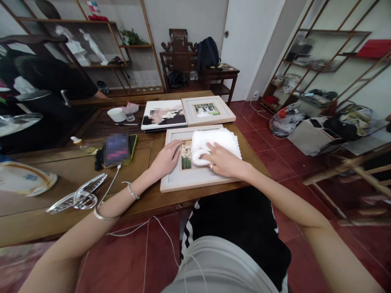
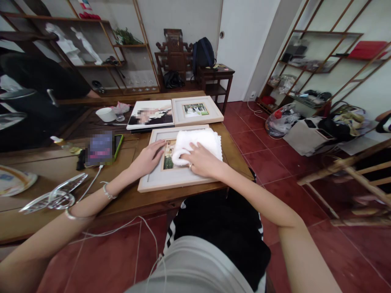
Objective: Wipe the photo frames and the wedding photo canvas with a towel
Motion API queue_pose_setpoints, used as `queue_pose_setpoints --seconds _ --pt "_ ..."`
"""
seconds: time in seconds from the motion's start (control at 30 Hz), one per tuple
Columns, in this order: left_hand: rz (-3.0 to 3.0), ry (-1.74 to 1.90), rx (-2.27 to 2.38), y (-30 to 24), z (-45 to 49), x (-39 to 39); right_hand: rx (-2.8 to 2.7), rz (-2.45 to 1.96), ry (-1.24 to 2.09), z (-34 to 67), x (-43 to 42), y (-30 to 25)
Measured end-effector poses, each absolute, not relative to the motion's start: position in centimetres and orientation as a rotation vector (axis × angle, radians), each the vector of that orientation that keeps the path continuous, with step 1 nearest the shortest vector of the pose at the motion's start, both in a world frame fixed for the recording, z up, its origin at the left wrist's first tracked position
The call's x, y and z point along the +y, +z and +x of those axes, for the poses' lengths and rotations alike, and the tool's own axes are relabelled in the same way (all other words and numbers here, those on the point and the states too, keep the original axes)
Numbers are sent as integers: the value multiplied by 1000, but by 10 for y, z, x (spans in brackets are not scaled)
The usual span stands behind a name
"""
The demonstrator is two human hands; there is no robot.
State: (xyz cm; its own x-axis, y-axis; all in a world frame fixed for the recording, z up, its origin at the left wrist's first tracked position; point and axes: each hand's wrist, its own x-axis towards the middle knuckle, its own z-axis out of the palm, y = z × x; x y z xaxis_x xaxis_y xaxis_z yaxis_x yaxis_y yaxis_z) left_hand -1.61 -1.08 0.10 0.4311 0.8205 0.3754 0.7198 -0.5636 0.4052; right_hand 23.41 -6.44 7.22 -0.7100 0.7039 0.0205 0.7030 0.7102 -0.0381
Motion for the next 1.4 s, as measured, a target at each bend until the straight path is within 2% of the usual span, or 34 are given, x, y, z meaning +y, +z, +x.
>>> queue_pose_setpoints --seconds 0.17,0.3,0.47,0.73,1.0,1.2,1.4 --pt "2489 819 1355 3 -16 -12 -3016 -1036 147 233 -119 92" --pt "2482 814 1350 3 -16 -13 -2982 -1003 188 232 -124 89" --pt "2490 818 1342 2 -16 -11 -2892 -1087 196 232 -90 72" --pt "2511 807 1332 2 -18 -9 -2723 -1215 -129 241 -23 54" --pt "2501 810 1326 2 -18 -7 -2672 -1377 -224 239 11 55" --pt "2498 800 1323 1 -18 -8 -2797 -1278 -88 236 -17 63" --pt "2506 801 1350 0 -17 -10 -3006 -1078 157 234 -93 87"
